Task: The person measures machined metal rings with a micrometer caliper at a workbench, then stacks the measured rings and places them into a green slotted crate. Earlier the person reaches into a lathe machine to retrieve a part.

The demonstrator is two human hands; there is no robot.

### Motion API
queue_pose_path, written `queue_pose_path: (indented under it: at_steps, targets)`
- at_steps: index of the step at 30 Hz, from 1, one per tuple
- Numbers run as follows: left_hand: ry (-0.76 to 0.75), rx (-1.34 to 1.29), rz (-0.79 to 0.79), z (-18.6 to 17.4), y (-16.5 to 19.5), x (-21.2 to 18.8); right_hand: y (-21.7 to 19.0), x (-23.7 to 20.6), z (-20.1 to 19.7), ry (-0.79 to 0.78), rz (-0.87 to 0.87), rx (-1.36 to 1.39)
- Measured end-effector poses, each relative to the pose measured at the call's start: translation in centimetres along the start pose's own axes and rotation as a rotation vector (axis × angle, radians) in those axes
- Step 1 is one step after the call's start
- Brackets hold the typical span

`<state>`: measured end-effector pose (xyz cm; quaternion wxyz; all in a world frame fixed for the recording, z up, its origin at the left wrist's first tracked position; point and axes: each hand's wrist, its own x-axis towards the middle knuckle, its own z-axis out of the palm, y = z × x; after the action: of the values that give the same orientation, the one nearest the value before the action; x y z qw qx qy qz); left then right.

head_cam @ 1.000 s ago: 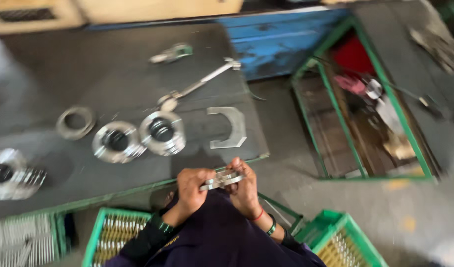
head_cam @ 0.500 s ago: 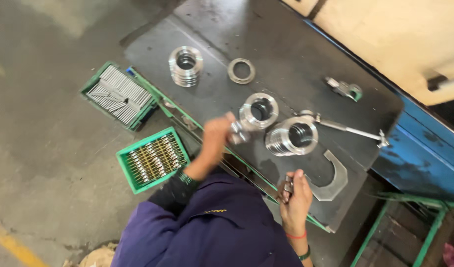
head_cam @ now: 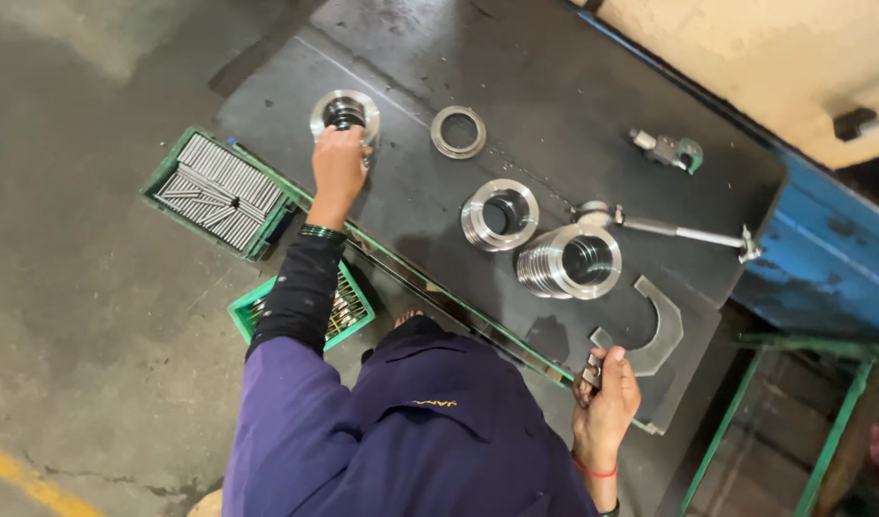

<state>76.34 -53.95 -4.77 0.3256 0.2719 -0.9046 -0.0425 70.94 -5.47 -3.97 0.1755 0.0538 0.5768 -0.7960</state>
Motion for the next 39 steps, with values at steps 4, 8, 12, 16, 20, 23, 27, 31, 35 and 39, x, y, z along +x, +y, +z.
queue_pose_path:
  at_steps: [4,8,12,16,20,23,27,31,35,39]
  targets:
    - [-0.068,-0.035,-0.025,0.7,-0.6,0.1,0.2,-0.6,0.1,0.026,-0.014,-0.030]
    - [0.062,-0.104,0.061,0.6,1.3,-0.3,-0.2,-1.0,1.3,0.054,-0.093,-0.210]
    - [-0.078,-0.495,0.231,1.0,8.6,-4.0,-0.4,-0.8,2.6,0.000,-0.198,-0.456]
    - [-0.198,-0.464,0.495,3.4,15.4,-8.4,0.1,-0.7,2.9,-0.078,-0.189,-0.571]
    - [-0.104,-0.401,0.382,6.1,16.7,-10.3,0.7,-0.6,3.1,-0.217,-0.239,-0.634]
    - [-0.028,-0.515,0.236,6.2,17.3,-10.4,0.8,0.0,3.6,-0.338,-0.216,-0.674]
    - [0.085,-0.629,-0.074,3.7,19.4,-11.8,1.1,0.4,4.7,-0.501,-0.181,-0.607]
    - [-0.006,-0.862,-0.449,-0.9,21.5,-14.9,0.8,1.1,5.4,-0.586,-0.327,-0.580]
    - [-0.130,-0.791,-0.696,-4.2,23.3,-19.1,0.1,2.0,5.9,-0.551,-0.405,-0.608]
    - [-0.213,-0.837,-0.657,-5.6,24.5,-21.2,-0.3,2.5,6.6,-0.671,-0.512,-0.708]
